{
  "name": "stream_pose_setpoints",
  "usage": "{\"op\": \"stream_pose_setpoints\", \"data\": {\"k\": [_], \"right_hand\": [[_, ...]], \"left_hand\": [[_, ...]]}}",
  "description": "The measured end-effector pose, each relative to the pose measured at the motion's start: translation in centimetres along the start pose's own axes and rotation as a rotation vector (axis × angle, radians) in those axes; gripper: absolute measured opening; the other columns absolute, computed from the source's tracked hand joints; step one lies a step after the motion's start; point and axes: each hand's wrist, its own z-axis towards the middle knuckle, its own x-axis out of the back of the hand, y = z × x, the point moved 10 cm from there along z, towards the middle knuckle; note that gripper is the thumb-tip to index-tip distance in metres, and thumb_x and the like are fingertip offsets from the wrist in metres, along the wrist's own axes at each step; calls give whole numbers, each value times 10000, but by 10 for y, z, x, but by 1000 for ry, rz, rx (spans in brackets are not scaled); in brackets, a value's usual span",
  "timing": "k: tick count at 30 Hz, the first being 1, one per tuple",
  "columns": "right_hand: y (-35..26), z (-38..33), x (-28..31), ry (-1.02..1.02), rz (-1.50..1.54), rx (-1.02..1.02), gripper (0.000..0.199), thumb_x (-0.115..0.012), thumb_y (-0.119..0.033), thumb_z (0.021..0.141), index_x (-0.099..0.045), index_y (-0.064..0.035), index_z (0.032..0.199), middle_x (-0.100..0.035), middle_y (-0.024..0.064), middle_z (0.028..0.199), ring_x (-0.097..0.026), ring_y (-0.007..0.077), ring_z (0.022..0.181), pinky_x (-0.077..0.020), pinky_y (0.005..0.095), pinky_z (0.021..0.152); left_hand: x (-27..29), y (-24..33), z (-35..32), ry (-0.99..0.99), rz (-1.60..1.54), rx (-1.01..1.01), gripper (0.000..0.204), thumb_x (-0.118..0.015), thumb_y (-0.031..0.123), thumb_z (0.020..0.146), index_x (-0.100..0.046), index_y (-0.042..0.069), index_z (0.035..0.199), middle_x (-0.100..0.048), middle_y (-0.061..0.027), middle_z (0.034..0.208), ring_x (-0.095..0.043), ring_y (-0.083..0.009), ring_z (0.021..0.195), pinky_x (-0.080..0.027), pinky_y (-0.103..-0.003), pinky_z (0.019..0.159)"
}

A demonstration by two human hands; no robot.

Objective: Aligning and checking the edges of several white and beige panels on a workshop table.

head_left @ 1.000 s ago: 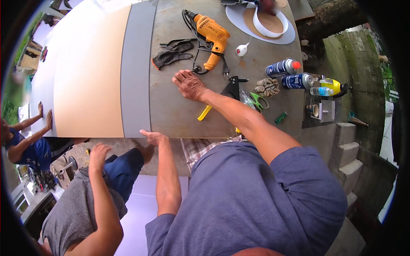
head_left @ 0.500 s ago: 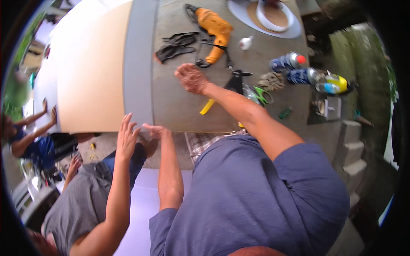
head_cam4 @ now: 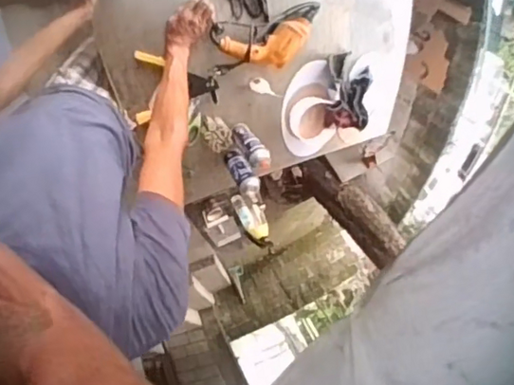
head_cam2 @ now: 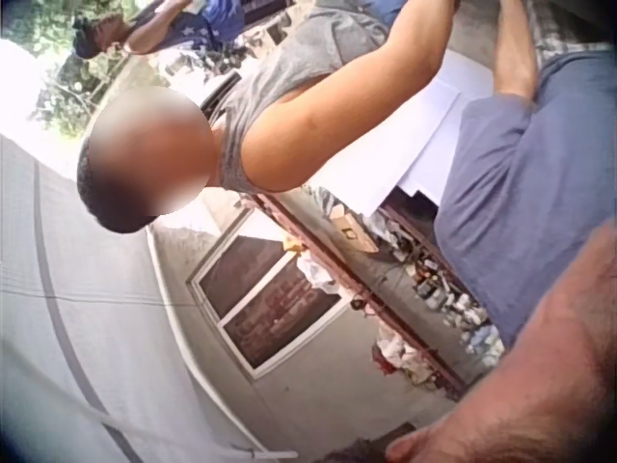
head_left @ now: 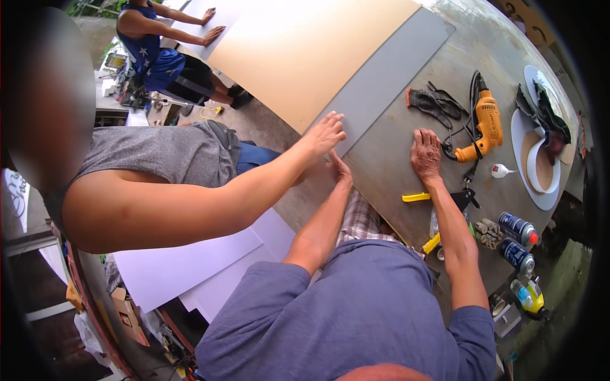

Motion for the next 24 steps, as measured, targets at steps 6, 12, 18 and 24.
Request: {"op": "stream_pose_setpoints", "data": {"k": [6, 12, 18, 24], "right_hand": [[-2, 1, 0, -2, -9, 21, 413, -575, -100, 771, -476, -64, 1171, -474, 119, 1151, -445, 297, 1146, -346, 413, 997], [-6, 3, 5, 4, -17, 31, 411, -579, -102, 769, -477, -67, 1165, -471, 117, 1148, -444, 289, 1144, -348, 412, 989], [-4, 3, 3, 26, -21, 27, 408, -580, -111, 768, -480, -71, 1162, -471, 114, 1148, -445, 287, 1138, -347, 413, 985], [-1, 1, 1, 35, -24, 27, 417, -576, -117, 757, -487, -64, 1161, -472, 114, 1144, -447, 286, 1136, -348, 409, 984]], "left_hand": [[-7, -28, 40, 103, -239, -225, 726, -492, 573, 906, -577, -86, 1200, -624, -217, 1181, -605, -246, 1052, -450, -352, 872], [14, 5, 13, 197, -203, -249, 765, -504, 584, 893, -570, -122, 1180, -631, -251, 1131, -614, -258, 939, -453, -363, 821], [17, 49, -26, 63, -175, 63, 777, -504, 581, 890, -605, -188, 894, -631, -209, 850, -556, -255, 752, -450, -388, 714], [12, 38, -20, 44, -131, 65, 761, -495, 576, 897, -567, -164, 736, -580, -163, 725, -511, -250, 658, -436, -396, 652]]}}
